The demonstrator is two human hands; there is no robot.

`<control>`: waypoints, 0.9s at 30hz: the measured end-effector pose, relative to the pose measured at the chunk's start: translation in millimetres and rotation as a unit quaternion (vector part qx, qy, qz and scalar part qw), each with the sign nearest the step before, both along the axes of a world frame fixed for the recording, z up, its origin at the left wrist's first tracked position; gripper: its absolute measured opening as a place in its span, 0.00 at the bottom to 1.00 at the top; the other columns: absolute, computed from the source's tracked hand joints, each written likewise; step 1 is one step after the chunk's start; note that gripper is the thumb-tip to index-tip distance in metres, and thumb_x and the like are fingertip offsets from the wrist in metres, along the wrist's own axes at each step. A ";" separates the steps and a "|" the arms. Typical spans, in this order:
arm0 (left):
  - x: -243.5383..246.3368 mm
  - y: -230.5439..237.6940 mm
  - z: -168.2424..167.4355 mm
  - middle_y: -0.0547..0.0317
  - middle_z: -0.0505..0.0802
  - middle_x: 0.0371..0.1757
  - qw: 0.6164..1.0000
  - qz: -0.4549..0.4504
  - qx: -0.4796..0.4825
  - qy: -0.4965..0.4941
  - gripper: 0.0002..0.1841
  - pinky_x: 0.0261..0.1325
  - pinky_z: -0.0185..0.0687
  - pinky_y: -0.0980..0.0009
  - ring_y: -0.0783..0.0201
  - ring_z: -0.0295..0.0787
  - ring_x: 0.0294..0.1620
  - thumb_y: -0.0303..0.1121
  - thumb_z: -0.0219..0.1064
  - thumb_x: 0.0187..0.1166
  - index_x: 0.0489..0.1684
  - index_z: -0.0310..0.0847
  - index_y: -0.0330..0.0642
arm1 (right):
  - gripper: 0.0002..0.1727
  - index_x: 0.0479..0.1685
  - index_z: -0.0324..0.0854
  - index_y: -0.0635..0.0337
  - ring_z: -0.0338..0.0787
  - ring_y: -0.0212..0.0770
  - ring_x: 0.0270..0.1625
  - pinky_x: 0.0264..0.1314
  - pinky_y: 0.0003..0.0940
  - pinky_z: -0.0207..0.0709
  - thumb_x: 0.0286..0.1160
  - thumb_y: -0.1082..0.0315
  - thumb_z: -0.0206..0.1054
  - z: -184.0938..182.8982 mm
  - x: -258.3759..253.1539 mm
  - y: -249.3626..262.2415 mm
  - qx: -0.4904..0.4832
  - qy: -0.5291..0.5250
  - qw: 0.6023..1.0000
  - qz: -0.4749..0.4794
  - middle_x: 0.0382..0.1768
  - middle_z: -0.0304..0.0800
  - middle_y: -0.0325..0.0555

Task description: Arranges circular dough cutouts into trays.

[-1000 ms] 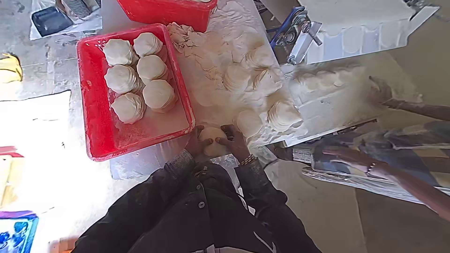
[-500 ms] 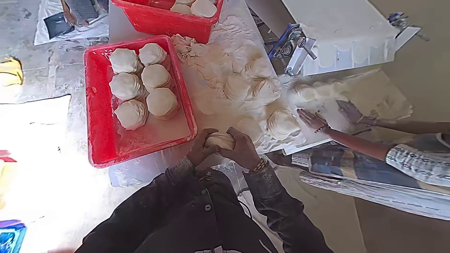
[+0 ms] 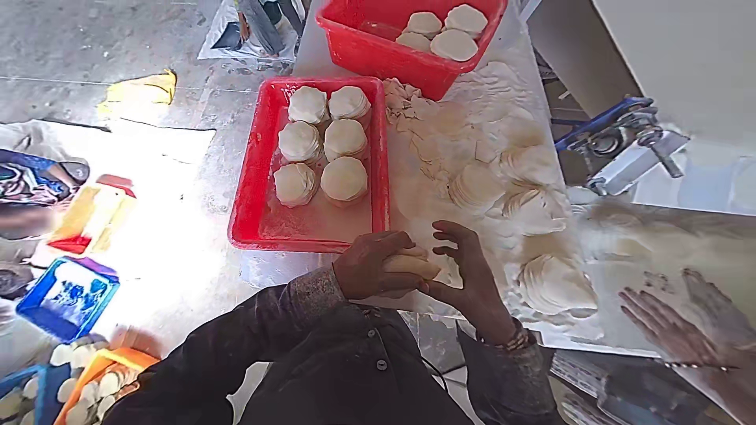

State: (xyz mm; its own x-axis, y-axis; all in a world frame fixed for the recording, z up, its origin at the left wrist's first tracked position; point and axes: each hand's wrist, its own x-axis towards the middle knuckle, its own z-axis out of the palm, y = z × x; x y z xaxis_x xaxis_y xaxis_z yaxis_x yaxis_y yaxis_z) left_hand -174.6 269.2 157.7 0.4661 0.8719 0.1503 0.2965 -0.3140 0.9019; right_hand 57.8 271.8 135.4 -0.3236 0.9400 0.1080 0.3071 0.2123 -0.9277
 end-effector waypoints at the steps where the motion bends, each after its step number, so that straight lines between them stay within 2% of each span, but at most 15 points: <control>1: -9.6 1.5 8.9 0.43 0.92 0.45 0.999 -0.025 0.028 0.030 0.24 0.52 0.84 0.62 0.57 0.89 0.47 0.43 0.77 0.70 0.52 0.85 0.29 | 0.60 0.79 0.68 0.67 0.75 0.40 0.78 0.76 0.36 0.75 0.49 0.32 0.82 -0.9 -4.8 7.1 0.020 0.003 0.998 0.059 0.77 0.75 0.52; 3: -29.6 4.0 22.6 0.44 0.92 0.46 0.996 -0.049 0.039 0.063 0.24 0.53 0.84 0.61 0.56 0.89 0.48 0.44 0.77 0.71 0.53 0.85 0.30 | 0.56 0.78 0.72 0.64 0.72 0.39 0.81 0.85 0.39 0.67 0.51 0.32 0.80 -2.3 -22.7 21.7 0.006 0.039 0.984 0.173 0.77 0.77 0.51; 5: -50.6 1.8 26.0 0.48 0.92 0.44 0.999 -0.028 0.021 0.030 0.24 0.52 0.82 0.69 0.65 0.88 0.46 0.45 0.77 0.70 0.52 0.85 0.30 | 0.53 0.72 0.75 0.63 0.80 0.30 0.72 0.77 0.32 0.74 0.52 0.31 0.80 -11.8 -49.2 30.4 -0.056 0.146 0.958 0.242 0.68 0.83 0.42; 7: -72.4 -1.2 21.4 0.58 0.92 0.41 0.999 0.001 -0.015 -0.052 0.24 0.50 0.81 0.79 0.79 0.86 0.44 0.45 0.77 0.70 0.51 0.85 0.32 | 0.48 0.67 0.74 0.62 0.85 0.31 0.65 0.70 0.32 0.80 0.58 0.29 0.76 -26.5 -81.2 31.8 -0.113 0.287 0.917 0.251 0.61 0.86 0.39; 10: -104.4 -7.1 17.1 0.67 0.92 0.45 0.990 -0.006 -0.051 -0.134 0.23 0.54 0.83 0.81 0.84 0.86 0.48 0.44 0.76 0.73 0.55 0.82 0.33 | 0.56 0.77 0.67 0.67 0.79 0.40 0.76 0.78 0.40 0.74 0.66 0.22 0.61 -33.0 -129.3 18.6 -0.188 0.405 0.873 0.195 0.74 0.80 0.48; 12: -122.2 -10.2 22.7 0.63 0.92 0.48 0.991 -0.017 -0.067 -0.111 0.24 0.55 0.83 0.80 0.82 0.86 0.49 0.43 0.76 0.73 0.56 0.82 0.32 | 0.60 0.81 0.67 0.67 0.80 0.39 0.77 0.79 0.39 0.73 0.65 0.18 0.53 -30.0 -158.7 8.7 -0.253 0.464 0.827 0.190 0.76 0.80 0.49; 14: -135.6 -11.4 34.3 0.61 0.93 0.46 0.995 0.002 -0.093 -0.037 0.24 0.52 0.82 0.79 0.81 0.86 0.46 0.46 0.77 0.71 0.55 0.84 0.34 | 0.54 0.68 0.84 0.58 0.90 0.37 0.64 0.71 0.37 0.82 0.59 0.17 0.59 -26.6 -184.0 -0.8 -0.375 0.538 0.735 0.172 0.60 0.93 0.46; 16: -148.6 -8.0 42.0 0.65 0.91 0.38 0.990 0.058 -0.126 0.007 0.21 0.46 0.81 0.79 0.80 0.85 0.39 0.47 0.76 0.70 0.49 0.85 0.38 | 0.47 0.52 0.90 0.52 0.94 0.37 0.56 0.63 0.39 0.87 0.58 0.16 0.59 -23.0 -205.6 -8.0 -0.442 0.556 0.696 0.108 0.49 0.96 0.43; 19: -176.5 2.3 29.7 0.64 0.92 0.38 0.969 0.163 -0.184 -0.027 0.20 0.49 0.87 0.70 0.74 0.90 0.39 0.48 0.74 0.71 0.48 0.85 0.42 | 0.50 0.59 0.85 0.56 0.94 0.37 0.54 0.58 0.38 0.88 0.52 0.18 0.67 -24.3 -224.1 -10.6 -0.417 0.511 0.749 0.062 0.50 0.96 0.42; 20: -184.4 6.3 23.4 0.64 0.92 0.38 0.960 0.193 -0.201 -0.032 0.19 0.50 0.87 0.68 0.72 0.90 0.40 0.48 0.72 0.71 0.49 0.85 0.42 | 0.45 0.61 0.80 0.58 0.94 0.34 0.52 0.55 0.34 0.89 0.60 0.25 0.69 -24.2 -229.7 -9.1 -0.394 0.485 0.778 0.055 0.48 0.95 0.40; 21: -191.3 11.2 15.9 0.63 0.92 0.37 0.954 0.215 -0.208 -0.032 0.18 0.50 0.87 0.68 0.72 0.90 0.39 0.47 0.71 0.72 0.48 0.84 0.41 | 0.30 0.60 0.78 0.59 0.94 0.33 0.48 0.53 0.31 0.89 0.72 0.41 0.69 -21.7 -236.0 -4.9 -0.376 0.455 0.805 0.050 0.45 0.94 0.40; 22: -197.4 16.8 7.7 0.61 0.92 0.37 0.949 0.231 -0.213 -0.035 0.17 0.50 0.86 0.68 0.72 0.89 0.39 0.45 0.70 0.75 0.49 0.84 0.40 | 0.23 0.61 0.74 0.63 0.94 0.35 0.47 0.52 0.32 0.90 0.74 0.58 0.67 -16.2 -241.9 3.2 -0.370 0.412 0.832 0.043 0.45 0.93 0.43; 23: -203.3 23.1 -1.0 0.59 0.92 0.38 0.944 0.243 -0.220 -0.040 0.16 0.50 0.87 0.68 0.71 0.89 0.39 0.42 0.69 0.77 0.49 0.84 0.38 | 0.28 0.69 0.70 0.68 0.94 0.40 0.50 0.55 0.36 0.90 0.70 0.66 0.70 -12.5 -247.3 12.6 -0.365 0.367 0.855 0.038 0.49 0.91 0.50; 25: -213.3 38.5 -13.5 0.53 0.91 0.41 0.929 0.265 -0.254 -0.047 0.16 0.50 0.85 0.66 0.67 0.88 0.40 0.39 0.68 0.83 0.54 0.81 0.34 | 0.37 0.79 0.64 0.70 0.93 0.45 0.55 0.57 0.39 0.90 0.68 0.68 0.74 -9.9 -258.0 34.4 -0.351 0.280 0.893 0.022 0.58 0.88 0.58; 27: -220.9 56.4 -22.7 0.48 0.89 0.46 0.910 0.283 -0.299 -0.048 0.17 0.48 0.83 0.65 0.64 0.86 0.41 0.38 0.67 0.84 0.59 0.78 0.33 | 0.35 0.78 0.67 0.71 0.92 0.44 0.56 0.56 0.38 0.89 0.71 0.69 0.74 -13.8 -269.4 55.9 -0.325 0.223 0.919 -0.023 0.59 0.87 0.60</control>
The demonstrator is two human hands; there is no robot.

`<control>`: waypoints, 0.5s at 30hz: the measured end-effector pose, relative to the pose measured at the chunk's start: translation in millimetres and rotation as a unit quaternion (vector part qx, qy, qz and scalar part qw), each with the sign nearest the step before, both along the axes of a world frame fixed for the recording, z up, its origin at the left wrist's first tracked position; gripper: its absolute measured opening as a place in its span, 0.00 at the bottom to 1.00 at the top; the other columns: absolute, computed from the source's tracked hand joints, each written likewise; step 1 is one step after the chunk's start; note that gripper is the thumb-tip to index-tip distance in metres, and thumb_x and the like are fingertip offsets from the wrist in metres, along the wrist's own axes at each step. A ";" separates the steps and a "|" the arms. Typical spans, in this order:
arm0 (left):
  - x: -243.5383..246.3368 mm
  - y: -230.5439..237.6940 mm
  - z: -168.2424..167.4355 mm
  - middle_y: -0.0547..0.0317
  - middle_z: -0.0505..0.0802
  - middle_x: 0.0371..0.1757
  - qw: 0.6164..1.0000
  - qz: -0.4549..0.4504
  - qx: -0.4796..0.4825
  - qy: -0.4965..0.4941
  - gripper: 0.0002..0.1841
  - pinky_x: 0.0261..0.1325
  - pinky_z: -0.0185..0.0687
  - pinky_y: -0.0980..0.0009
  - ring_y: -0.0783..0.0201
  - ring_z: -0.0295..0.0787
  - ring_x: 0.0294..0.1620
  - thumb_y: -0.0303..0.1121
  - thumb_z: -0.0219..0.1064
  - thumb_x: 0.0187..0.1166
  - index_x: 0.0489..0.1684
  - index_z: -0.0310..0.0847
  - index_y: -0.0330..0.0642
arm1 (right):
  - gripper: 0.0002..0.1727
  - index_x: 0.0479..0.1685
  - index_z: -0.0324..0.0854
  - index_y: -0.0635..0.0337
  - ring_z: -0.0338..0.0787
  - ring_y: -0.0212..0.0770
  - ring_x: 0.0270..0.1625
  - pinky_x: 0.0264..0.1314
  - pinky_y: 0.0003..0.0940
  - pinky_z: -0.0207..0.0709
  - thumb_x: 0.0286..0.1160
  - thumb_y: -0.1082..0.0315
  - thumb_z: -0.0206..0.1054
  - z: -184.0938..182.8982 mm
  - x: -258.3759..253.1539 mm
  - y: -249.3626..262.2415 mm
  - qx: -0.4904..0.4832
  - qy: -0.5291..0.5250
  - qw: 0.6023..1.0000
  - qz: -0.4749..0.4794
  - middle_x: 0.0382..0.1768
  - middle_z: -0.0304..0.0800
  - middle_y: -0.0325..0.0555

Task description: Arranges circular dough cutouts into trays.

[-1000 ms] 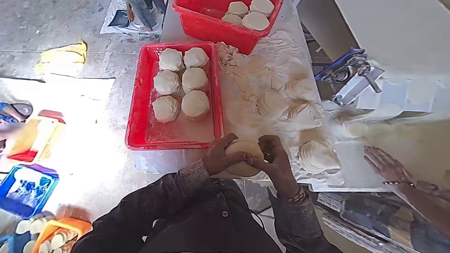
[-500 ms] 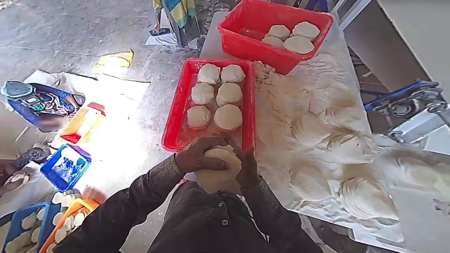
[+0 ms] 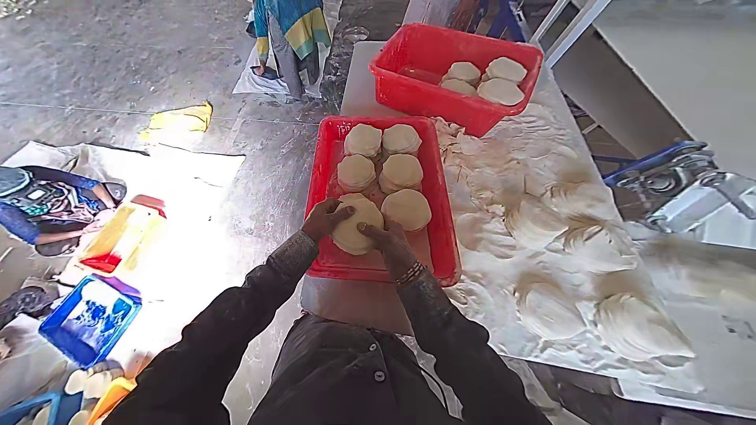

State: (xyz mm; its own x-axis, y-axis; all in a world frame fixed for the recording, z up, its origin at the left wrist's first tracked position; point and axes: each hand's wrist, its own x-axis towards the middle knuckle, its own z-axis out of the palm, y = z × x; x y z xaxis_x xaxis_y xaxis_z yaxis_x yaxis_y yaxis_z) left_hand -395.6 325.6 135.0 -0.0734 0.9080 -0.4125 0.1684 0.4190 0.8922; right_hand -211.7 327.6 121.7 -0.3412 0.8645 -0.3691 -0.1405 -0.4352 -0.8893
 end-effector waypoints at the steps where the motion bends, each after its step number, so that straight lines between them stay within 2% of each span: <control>1: -3.0 9.5 -4.1 0.45 0.89 0.50 1.000 0.006 -0.015 -0.011 0.18 0.50 0.83 0.63 0.61 0.86 0.44 0.36 0.68 0.84 0.64 0.76 0.33 | 0.33 0.77 0.69 0.70 0.90 0.44 0.57 0.58 0.38 0.87 0.72 0.69 0.75 -2.1 -5.9 10.1 0.006 -0.035 0.999 -0.019 0.60 0.86 0.61; 3: -7.8 27.5 -13.4 0.40 0.87 0.58 0.999 0.008 -0.024 -0.035 0.22 0.55 0.83 0.59 0.56 0.87 0.51 0.30 0.69 0.82 0.71 0.72 0.32 | 0.33 0.78 0.70 0.68 0.85 0.48 0.65 0.68 0.42 0.80 0.73 0.69 0.76 -7.6 -18.0 28.9 0.015 -0.114 0.992 -0.048 0.66 0.82 0.64; 6: -14.0 49.1 -35.2 0.36 0.84 0.65 0.999 -0.004 -0.030 -0.016 0.26 0.61 0.82 0.55 0.51 0.85 0.58 0.24 0.70 0.78 0.75 0.69 0.31 | 0.40 0.86 0.60 0.69 0.73 0.56 0.81 0.84 0.49 0.64 0.76 0.65 0.74 -23.2 -32.1 50.5 0.040 -0.234 0.971 -0.024 0.78 0.72 0.68; 7: -16.9 54.6 -45.7 0.33 0.83 0.67 0.999 -0.009 -0.037 0.003 0.28 0.64 0.81 0.52 0.47 0.84 0.62 0.24 0.71 0.77 0.77 0.68 0.31 | 0.42 0.87 0.58 0.70 0.70 0.57 0.84 0.87 0.50 0.60 0.77 0.63 0.74 -28.1 -35.7 53.9 0.047 -0.271 0.962 -0.007 0.80 0.71 0.69; 11: -22.3 61.8 -59.0 0.29 0.82 0.69 0.997 -0.027 -0.027 0.068 0.31 0.69 0.78 0.46 0.41 0.82 0.68 0.25 0.74 0.74 0.77 0.68 0.29 | 0.42 0.85 0.60 0.69 0.72 0.60 0.83 0.86 0.53 0.62 0.77 0.58 0.74 -22.3 -46.1 55.9 0.058 -0.367 0.928 0.026 0.78 0.72 0.70; 13: -22.5 60.3 -55.2 0.27 0.80 0.71 0.992 -0.041 -0.022 0.114 0.33 0.72 0.75 0.43 0.38 0.81 0.69 0.27 0.75 0.74 0.78 0.66 0.28 | 0.42 0.87 0.58 0.68 0.72 0.62 0.83 0.85 0.54 0.64 0.79 0.57 0.72 -13.7 -49.8 51.4 0.078 -0.419 0.904 0.040 0.81 0.68 0.70; 15: -21.9 56.4 -46.3 0.28 0.78 0.74 0.987 -0.056 -0.011 0.151 0.34 0.75 0.71 0.43 0.37 0.78 0.73 0.28 0.76 0.74 0.79 0.64 0.30 | 0.38 0.88 0.58 0.67 0.74 0.61 0.82 0.83 0.52 0.68 0.85 0.56 0.65 -3.7 -53.4 41.0 0.124 -0.484 0.863 0.075 0.85 0.63 0.68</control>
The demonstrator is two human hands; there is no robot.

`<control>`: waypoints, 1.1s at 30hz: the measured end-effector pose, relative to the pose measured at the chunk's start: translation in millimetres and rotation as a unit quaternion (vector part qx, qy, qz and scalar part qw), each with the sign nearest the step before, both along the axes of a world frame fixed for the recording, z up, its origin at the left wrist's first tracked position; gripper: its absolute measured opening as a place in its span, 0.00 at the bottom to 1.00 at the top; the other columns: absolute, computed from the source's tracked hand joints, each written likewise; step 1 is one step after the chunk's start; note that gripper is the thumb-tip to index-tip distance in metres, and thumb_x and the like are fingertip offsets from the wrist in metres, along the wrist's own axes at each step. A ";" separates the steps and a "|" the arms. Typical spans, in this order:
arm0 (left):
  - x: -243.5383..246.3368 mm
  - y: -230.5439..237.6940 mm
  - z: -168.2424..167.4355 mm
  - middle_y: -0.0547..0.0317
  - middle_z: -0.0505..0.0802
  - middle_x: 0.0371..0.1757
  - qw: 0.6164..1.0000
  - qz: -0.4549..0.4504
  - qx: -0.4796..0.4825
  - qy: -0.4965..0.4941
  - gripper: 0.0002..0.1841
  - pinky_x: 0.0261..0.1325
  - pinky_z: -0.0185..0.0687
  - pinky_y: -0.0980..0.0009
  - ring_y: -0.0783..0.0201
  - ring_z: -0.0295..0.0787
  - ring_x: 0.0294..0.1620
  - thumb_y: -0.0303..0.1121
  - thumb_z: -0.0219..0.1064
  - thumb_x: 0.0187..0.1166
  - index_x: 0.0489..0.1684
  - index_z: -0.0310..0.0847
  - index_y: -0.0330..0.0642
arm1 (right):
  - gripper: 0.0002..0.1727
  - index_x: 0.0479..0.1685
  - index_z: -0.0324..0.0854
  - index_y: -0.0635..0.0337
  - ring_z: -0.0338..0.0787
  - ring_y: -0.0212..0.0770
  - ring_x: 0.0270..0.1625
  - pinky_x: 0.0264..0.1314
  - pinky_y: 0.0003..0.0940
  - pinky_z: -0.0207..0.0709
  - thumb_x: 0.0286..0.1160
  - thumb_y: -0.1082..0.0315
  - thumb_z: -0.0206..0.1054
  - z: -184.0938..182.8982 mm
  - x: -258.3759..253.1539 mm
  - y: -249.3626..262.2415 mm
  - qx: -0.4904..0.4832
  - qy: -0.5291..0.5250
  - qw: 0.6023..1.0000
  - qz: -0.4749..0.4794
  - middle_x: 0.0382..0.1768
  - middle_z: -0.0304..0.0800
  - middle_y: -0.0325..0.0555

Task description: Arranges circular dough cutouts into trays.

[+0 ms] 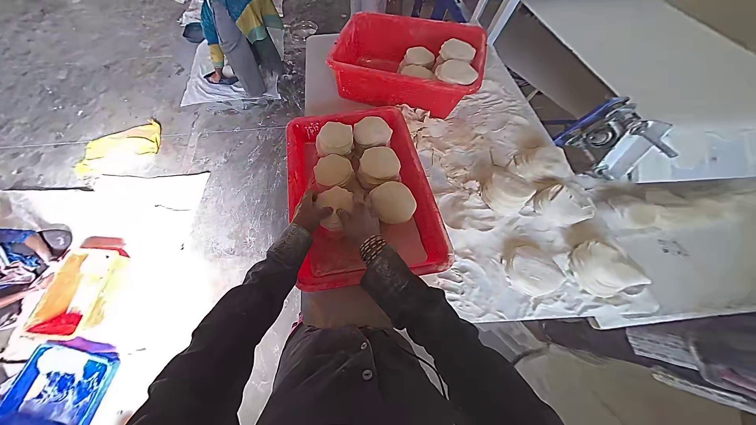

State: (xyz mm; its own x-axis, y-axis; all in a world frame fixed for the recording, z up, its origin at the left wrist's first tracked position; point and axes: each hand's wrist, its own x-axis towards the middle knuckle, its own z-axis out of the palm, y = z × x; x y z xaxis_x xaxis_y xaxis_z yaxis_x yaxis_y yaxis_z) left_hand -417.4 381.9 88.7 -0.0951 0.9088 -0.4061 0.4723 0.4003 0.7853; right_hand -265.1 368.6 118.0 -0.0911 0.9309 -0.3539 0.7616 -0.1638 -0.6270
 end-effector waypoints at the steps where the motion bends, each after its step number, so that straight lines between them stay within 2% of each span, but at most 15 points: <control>1: -0.1 -2.8 3.2 0.29 0.75 0.77 1.000 -0.013 0.010 0.013 0.36 0.77 0.70 0.44 0.38 0.75 0.76 0.28 0.76 0.74 0.81 0.62 0.30 | 0.36 0.88 0.59 0.66 0.75 0.61 0.81 0.82 0.52 0.69 0.86 0.57 0.63 5.8 1.1 -8.5 0.024 -0.020 0.999 0.021 0.84 0.65 0.67; 3: -0.4 -7.5 2.7 0.28 0.73 0.80 0.997 -0.050 0.051 0.039 0.40 0.80 0.67 0.45 0.38 0.72 0.79 0.30 0.76 0.73 0.85 0.57 0.29 | 0.31 0.87 0.64 0.60 0.75 0.56 0.82 0.82 0.48 0.69 0.87 0.58 0.60 17.5 17.6 -28.5 0.063 -0.020 0.997 0.043 0.85 0.67 0.59; 5: -3.1 -13.0 -2.6 0.27 0.70 0.82 0.989 -0.086 0.107 0.055 0.42 0.81 0.65 0.45 0.38 0.69 0.82 0.34 0.74 0.74 0.87 0.55 0.30 | 0.27 0.82 0.73 0.58 0.77 0.53 0.80 0.79 0.47 0.72 0.85 0.60 0.62 25.7 51.1 -48.9 0.106 0.021 0.994 0.017 0.82 0.73 0.55; 7: -6.7 -20.3 -5.5 0.28 0.64 0.86 0.981 -0.098 0.155 0.060 0.44 0.79 0.69 0.43 0.37 0.64 0.85 0.39 0.73 0.72 0.89 0.54 0.32 | 0.23 0.73 0.81 0.58 0.83 0.52 0.74 0.73 0.49 0.78 0.82 0.62 0.65 26.6 102.0 -67.2 0.157 0.046 0.985 -0.062 0.75 0.80 0.54; 10: -3.4 -31.9 7.1 0.32 0.58 0.90 0.975 -0.074 0.202 0.062 0.45 0.74 0.74 0.45 0.39 0.60 0.87 0.46 0.71 0.70 0.89 0.56 0.36 | 0.18 0.66 0.84 0.60 0.88 0.56 0.67 0.66 0.54 0.83 0.82 0.64 0.66 19.1 208.2 -83.9 0.209 -0.031 0.955 -0.208 0.66 0.87 0.56; 12: 9.3 -39.9 23.8 0.33 0.57 0.90 0.964 -0.057 0.251 0.071 0.43 0.74 0.76 0.48 0.42 0.60 0.88 0.47 0.69 0.71 0.88 0.58 0.36 | 0.18 0.67 0.84 0.61 0.85 0.62 0.68 0.68 0.61 0.77 0.83 0.64 0.66 8.4 285.4 -88.0 0.151 -0.110 0.945 -0.268 0.64 0.87 0.61; 14: 34.8 -50.5 38.9 0.32 0.62 0.88 0.942 -0.041 0.328 0.057 0.41 0.72 0.79 0.57 0.47 0.65 0.86 0.48 0.66 0.72 0.84 0.63 0.32 | 0.25 0.74 0.78 0.63 0.80 0.68 0.73 0.75 0.67 0.70 0.81 0.61 0.69 -6.8 349.0 -87.0 0.030 -0.153 0.951 -0.266 0.69 0.82 0.67; 16: 77.5 -64.5 52.2 0.32 0.70 0.83 0.914 -0.051 0.402 -0.003 0.35 0.70 0.82 0.63 0.53 0.74 0.80 0.45 0.65 0.77 0.76 0.68 0.25 | 0.36 0.81 0.69 0.66 0.76 0.69 0.77 0.78 0.66 0.67 0.77 0.58 0.74 -19.8 389.1 -79.5 -0.090 -0.160 0.958 -0.222 0.73 0.77 0.71; 18: 133.0 -83.6 61.2 0.40 0.83 0.71 0.890 -0.094 0.438 -0.087 0.26 0.66 0.86 0.63 0.59 0.84 0.69 0.43 0.63 0.84 0.66 0.77 0.25 | 0.40 0.80 0.69 0.68 0.78 0.68 0.75 0.78 0.65 0.69 0.71 0.55 0.79 -30.1 413.0 -69.6 -0.138 -0.144 0.962 -0.185 0.71 0.79 0.71; 20: 190.5 -103.1 59.0 0.53 0.93 0.58 0.879 -0.175 0.415 -0.154 0.20 0.58 0.90 0.66 0.66 0.92 0.56 0.44 0.60 0.88 0.58 0.84 0.33 | 0.40 0.74 0.73 0.69 0.81 0.66 0.72 0.76 0.64 0.70 0.65 0.54 0.83 -34.8 423.8 -61.4 -0.175 -0.129 0.963 -0.162 0.66 0.82 0.70; 23: 266.9 -113.9 30.9 0.47 0.93 0.59 0.861 -0.299 0.369 -0.183 0.15 0.63 0.87 0.67 0.62 0.92 0.58 0.33 0.61 0.85 0.59 0.86 0.32 | 0.37 0.65 0.80 0.69 0.85 0.62 0.65 0.70 0.62 0.74 0.60 0.54 0.86 -43.2 434.2 -50.0 -0.203 -0.080 0.968 -0.122 0.60 0.86 0.68; 25: 305.8 -113.7 5.1 0.47 0.92 0.62 0.887 -0.302 0.303 -0.174 0.16 0.63 0.86 0.68 0.62 0.91 0.59 0.31 0.62 0.82 0.62 0.86 0.33 | 0.32 0.61 0.83 0.69 0.86 0.61 0.64 0.70 0.61 0.73 0.62 0.56 0.84 -43.3 435.7 -44.3 -0.210 -0.048 0.974 -0.067 0.58 0.87 0.67; 28: 344.1 -103.1 -28.0 0.46 0.89 0.65 0.940 -0.196 0.158 -0.230 0.19 0.65 0.86 0.65 0.61 0.89 0.63 0.33 0.59 0.83 0.66 0.80 0.29 | 0.30 0.60 0.82 0.68 0.86 0.62 0.62 0.68 0.63 0.73 0.64 0.58 0.83 -29.4 426.7 -38.3 -0.175 -0.040 0.984 0.018 0.55 0.87 0.66; 31: 365.1 -95.8 -46.5 0.43 0.87 0.65 0.940 -0.049 0.086 -0.326 0.24 0.65 0.86 0.62 0.59 0.87 0.65 0.39 0.47 0.90 0.71 0.71 0.25 | 0.25 0.55 0.80 0.63 0.88 0.55 0.54 0.60 0.57 0.77 0.62 0.59 0.81 1.2 412.8 -54.3 -0.084 -0.006 0.996 0.031 0.46 0.88 0.57; 33: 373.5 -96.4 -49.6 0.45 0.87 0.67 0.935 0.013 0.063 -0.349 0.29 0.65 0.84 0.66 0.64 0.87 0.65 0.45 0.38 0.92 0.73 0.70 0.26 | 0.27 0.55 0.79 0.62 0.88 0.46 0.50 0.57 0.48 0.79 0.58 0.60 0.81 6.9 412.4 -79.0 0.031 0.084 0.996 -0.014 0.45 0.88 0.51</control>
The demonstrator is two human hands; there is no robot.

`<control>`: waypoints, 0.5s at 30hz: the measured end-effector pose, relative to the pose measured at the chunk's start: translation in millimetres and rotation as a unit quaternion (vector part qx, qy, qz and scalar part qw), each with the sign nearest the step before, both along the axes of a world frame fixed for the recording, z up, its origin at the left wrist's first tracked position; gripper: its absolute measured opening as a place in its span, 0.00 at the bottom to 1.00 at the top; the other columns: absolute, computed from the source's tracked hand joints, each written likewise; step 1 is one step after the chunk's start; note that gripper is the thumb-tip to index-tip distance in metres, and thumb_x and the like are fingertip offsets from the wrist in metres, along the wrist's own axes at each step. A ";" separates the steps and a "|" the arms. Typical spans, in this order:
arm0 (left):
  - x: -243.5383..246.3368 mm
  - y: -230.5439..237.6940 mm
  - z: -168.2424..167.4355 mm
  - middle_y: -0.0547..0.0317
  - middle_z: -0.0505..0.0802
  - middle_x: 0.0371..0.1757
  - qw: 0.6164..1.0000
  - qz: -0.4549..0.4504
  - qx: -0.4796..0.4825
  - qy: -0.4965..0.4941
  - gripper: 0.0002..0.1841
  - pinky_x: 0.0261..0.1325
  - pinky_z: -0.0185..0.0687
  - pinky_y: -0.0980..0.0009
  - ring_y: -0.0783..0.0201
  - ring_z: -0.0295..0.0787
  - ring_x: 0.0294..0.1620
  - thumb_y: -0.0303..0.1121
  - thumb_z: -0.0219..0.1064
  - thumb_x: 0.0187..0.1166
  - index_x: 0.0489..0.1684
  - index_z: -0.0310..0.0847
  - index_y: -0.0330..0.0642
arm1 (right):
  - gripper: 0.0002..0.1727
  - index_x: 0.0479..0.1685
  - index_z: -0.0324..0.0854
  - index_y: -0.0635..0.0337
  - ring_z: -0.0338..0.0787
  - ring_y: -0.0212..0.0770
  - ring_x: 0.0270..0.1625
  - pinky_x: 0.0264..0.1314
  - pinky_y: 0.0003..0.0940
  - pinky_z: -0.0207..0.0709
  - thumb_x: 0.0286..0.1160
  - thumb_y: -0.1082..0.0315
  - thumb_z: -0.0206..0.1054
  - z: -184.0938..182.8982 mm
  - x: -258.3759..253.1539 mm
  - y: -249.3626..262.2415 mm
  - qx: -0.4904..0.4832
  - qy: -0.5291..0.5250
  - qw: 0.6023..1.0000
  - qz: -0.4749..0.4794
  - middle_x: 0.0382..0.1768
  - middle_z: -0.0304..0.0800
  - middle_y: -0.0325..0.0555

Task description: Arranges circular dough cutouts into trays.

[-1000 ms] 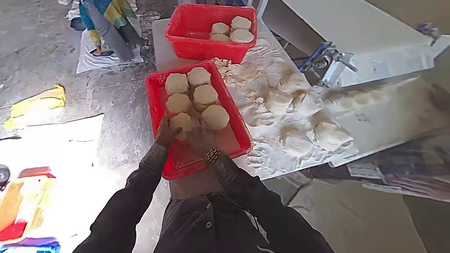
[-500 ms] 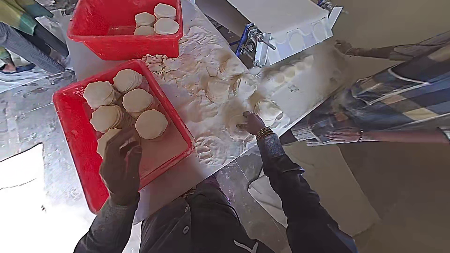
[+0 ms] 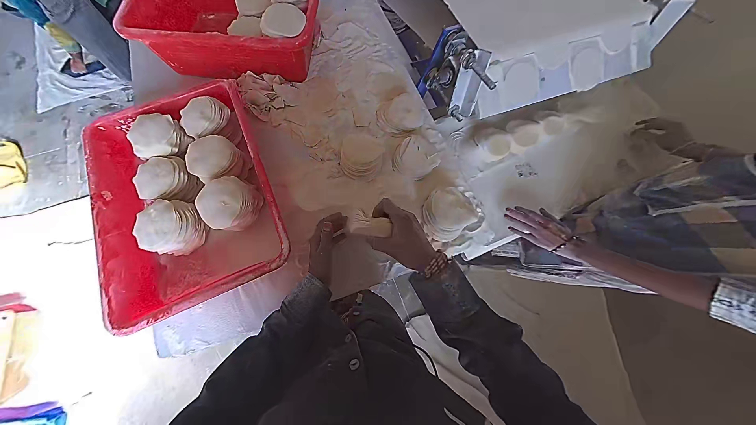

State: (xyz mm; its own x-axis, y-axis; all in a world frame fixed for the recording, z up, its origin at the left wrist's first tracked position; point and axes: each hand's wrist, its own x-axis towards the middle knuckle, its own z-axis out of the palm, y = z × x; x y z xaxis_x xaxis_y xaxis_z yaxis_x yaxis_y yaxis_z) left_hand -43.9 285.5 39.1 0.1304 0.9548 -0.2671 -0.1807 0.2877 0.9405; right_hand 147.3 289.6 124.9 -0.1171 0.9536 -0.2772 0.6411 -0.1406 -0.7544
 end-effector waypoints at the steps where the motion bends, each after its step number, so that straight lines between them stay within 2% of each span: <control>1: 4.3 0.4 -2.7 0.46 0.85 0.69 1.000 0.011 -0.015 -0.002 0.31 0.67 0.82 0.68 0.66 0.85 0.66 0.47 0.35 0.93 0.75 0.69 0.27 | 0.33 0.63 0.77 0.63 0.88 0.42 0.52 0.59 0.43 0.81 0.56 0.59 0.81 -5.9 1.8 -10.3 0.046 0.043 0.998 -0.025 0.48 0.88 0.49; 2: 9.8 1.3 -7.0 0.45 0.83 0.72 0.999 0.022 -0.026 -0.001 0.33 0.69 0.80 0.68 0.66 0.82 0.68 0.48 0.32 0.93 0.76 0.70 0.29 | 0.40 0.72 0.73 0.64 0.88 0.39 0.55 0.61 0.39 0.82 0.56 0.57 0.81 -16.0 3.8 -16.5 0.068 0.067 0.995 -0.033 0.52 0.89 0.47; 3: 16.7 2.0 -13.8 0.45 0.83 0.72 0.999 0.035 -0.028 0.002 0.34 0.71 0.78 0.67 0.65 0.80 0.70 0.48 0.30 0.92 0.76 0.71 0.30 | 0.44 0.78 0.70 0.64 0.88 0.40 0.57 0.64 0.40 0.82 0.57 0.56 0.81 -28.4 4.5 -18.8 0.065 0.067 0.995 -0.029 0.55 0.88 0.48; 4: 23.4 0.9 -22.0 0.43 0.83 0.72 0.999 0.048 -0.019 0.005 0.35 0.74 0.76 0.66 0.63 0.79 0.72 0.49 0.29 0.91 0.75 0.71 0.29 | 0.43 0.78 0.71 0.64 0.88 0.44 0.60 0.67 0.42 0.81 0.60 0.56 0.81 -39.2 2.5 -18.4 0.040 0.037 0.998 -0.012 0.58 0.88 0.51; 6: 33.8 0.5 -33.3 0.39 0.85 0.71 0.998 0.060 0.023 -0.005 0.36 0.81 0.68 0.61 0.58 0.78 0.76 0.47 0.27 0.90 0.72 0.73 0.26 | 0.32 0.69 0.80 0.63 0.86 0.54 0.66 0.70 0.51 0.77 0.64 0.58 0.78 -43.5 -9.3 -6.5 -0.025 -0.066 0.996 0.050 0.63 0.87 0.58; 8: 39.2 2.9 -35.4 0.42 0.89 0.66 0.995 0.083 0.056 -0.018 0.36 0.78 0.71 0.61 0.57 0.82 0.71 0.47 0.26 0.90 0.68 0.76 0.27 | 0.27 0.61 0.85 0.63 0.89 0.56 0.62 0.65 0.53 0.79 0.64 0.56 0.76 -40.3 -17.7 1.2 0.007 -0.084 0.993 0.078 0.58 0.90 0.58; 11: 39.4 9.0 -36.4 0.47 0.92 0.56 0.988 0.115 0.079 -0.065 0.39 0.71 0.79 0.60 0.58 0.87 0.61 0.56 0.26 0.89 0.63 0.78 0.31 | 0.22 0.48 0.89 0.63 0.91 0.50 0.49 0.54 0.46 0.84 0.58 0.57 0.79 -39.8 -15.2 -8.8 0.188 0.002 0.982 0.013 0.44 0.93 0.53; 13: 42.2 12.8 -36.6 0.51 0.92 0.48 0.985 0.122 0.083 -0.093 0.39 0.66 0.82 0.62 0.60 0.89 0.55 0.57 0.26 0.90 0.60 0.77 0.31 | 0.22 0.49 0.88 0.61 0.89 0.50 0.53 0.60 0.47 0.79 0.56 0.58 0.79 -46.6 -8.6 -12.8 0.227 0.013 0.974 0.008 0.46 0.93 0.49; 15: 49.1 16.6 -37.8 0.56 0.91 0.40 0.985 0.135 0.072 -0.081 0.36 0.59 0.84 0.66 0.65 0.88 0.46 0.51 0.27 0.90 0.54 0.79 0.32 | 0.25 0.58 0.87 0.61 0.89 0.54 0.59 0.70 0.52 0.76 0.58 0.61 0.77 -61.1 -10.2 -8.0 0.208 -0.032 0.976 0.047 0.52 0.94 0.50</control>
